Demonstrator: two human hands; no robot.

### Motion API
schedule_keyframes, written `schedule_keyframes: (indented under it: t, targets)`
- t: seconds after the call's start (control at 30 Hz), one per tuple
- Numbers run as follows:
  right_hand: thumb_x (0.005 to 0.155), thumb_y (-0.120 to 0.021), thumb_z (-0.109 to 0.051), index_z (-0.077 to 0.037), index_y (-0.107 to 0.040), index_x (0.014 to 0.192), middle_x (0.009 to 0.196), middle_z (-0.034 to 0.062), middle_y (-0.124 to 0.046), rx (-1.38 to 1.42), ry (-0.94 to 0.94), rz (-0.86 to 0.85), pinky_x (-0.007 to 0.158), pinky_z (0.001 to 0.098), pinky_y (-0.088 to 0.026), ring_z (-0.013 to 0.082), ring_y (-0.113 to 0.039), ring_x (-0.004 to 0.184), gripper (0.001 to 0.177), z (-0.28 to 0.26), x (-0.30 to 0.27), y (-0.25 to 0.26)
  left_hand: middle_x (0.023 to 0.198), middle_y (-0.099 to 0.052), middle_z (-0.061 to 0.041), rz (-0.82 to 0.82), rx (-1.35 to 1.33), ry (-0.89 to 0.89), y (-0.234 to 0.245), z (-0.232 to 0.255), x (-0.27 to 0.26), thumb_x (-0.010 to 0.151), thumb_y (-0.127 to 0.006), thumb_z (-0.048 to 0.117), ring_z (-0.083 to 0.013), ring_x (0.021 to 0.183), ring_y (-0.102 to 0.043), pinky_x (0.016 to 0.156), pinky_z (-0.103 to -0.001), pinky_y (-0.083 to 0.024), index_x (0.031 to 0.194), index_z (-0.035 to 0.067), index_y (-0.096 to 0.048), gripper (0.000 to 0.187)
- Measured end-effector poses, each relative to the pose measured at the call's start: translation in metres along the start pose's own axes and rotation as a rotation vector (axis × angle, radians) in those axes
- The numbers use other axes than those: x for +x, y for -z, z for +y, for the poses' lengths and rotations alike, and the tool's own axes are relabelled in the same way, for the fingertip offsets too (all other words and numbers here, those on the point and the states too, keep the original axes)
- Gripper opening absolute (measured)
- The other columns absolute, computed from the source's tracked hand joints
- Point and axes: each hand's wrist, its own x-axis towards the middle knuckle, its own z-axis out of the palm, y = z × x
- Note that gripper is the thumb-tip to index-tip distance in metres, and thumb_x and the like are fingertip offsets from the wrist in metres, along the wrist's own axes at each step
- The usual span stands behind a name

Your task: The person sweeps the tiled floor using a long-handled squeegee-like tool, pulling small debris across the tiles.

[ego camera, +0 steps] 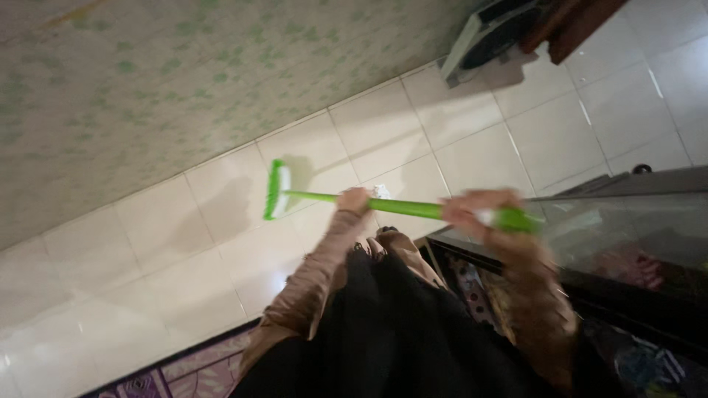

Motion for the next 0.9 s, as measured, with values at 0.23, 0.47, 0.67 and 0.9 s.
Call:
schedule_keyframes:
  t: [0.23, 0.47, 0.67, 0.9]
  targets:
    - [0.093, -0.073, 0.003, -0.003, -0.076, 0.096, 0.094, 0.0141, -0.078, 0.291, -0.590, -0.145, 0.063, 0.0242, -0.066, 0.0194, -0.075, 0.078, 0.008, 0.107, 0.000, -0.140, 0.071, -0.068, -0.015, 0.340, -0.287, 0.079, 0.009, -0.132, -0.026, 0.089, -0.070, 0.015, -0.0278, 0.056, -0.067, 0.050, -0.041, -0.058, 0.079, 0.003, -0.070, 0.016]
    - [0.088, -0.072, 0.008, -0.002, -0.074, 0.097, 0.095, 0.0140, -0.078, 0.252, -0.460, -0.008, 0.058, 0.0234, -0.065, 0.0182, -0.076, 0.077, 0.013, 0.147, -0.031, -0.128, 0.071, -0.065, -0.023, 0.130, -0.273, 0.136, 0.003, -0.124, 0.054, 0.089, -0.071, 0.017, -0.0402, 0.066, -0.069, 0.059, -0.050, -0.057, 0.079, 0.001, -0.069, 0.018]
    - [0.091, -0.070, 0.008, -0.004, -0.071, 0.094, 0.096, 0.0147, -0.078, 0.176, -0.447, 0.173, 0.065, 0.0268, -0.068, 0.0217, -0.078, 0.087, 0.012, 0.149, -0.073, -0.038, 0.073, -0.067, -0.022, 0.137, -0.147, -0.118, -0.047, -0.055, 0.160, 0.083, -0.077, 0.019, -0.0406, 0.073, -0.069, 0.066, -0.051, -0.056, 0.074, 0.006, -0.072, 0.016]
    - [0.094, -0.063, 0.009, -0.002, -0.067, 0.088, 0.093, 0.0137, -0.074, 0.018, -0.706, 0.379, 0.091, 0.0388, -0.066, 0.0225, -0.076, 0.099, 0.013, 0.085, -0.075, 0.038, 0.075, -0.071, -0.017, 0.059, -0.042, -0.334, -0.081, 0.048, 0.227, 0.078, -0.080, 0.021, -0.0367, 0.077, -0.071, 0.069, -0.047, -0.058, 0.073, 0.012, -0.075, 0.011]
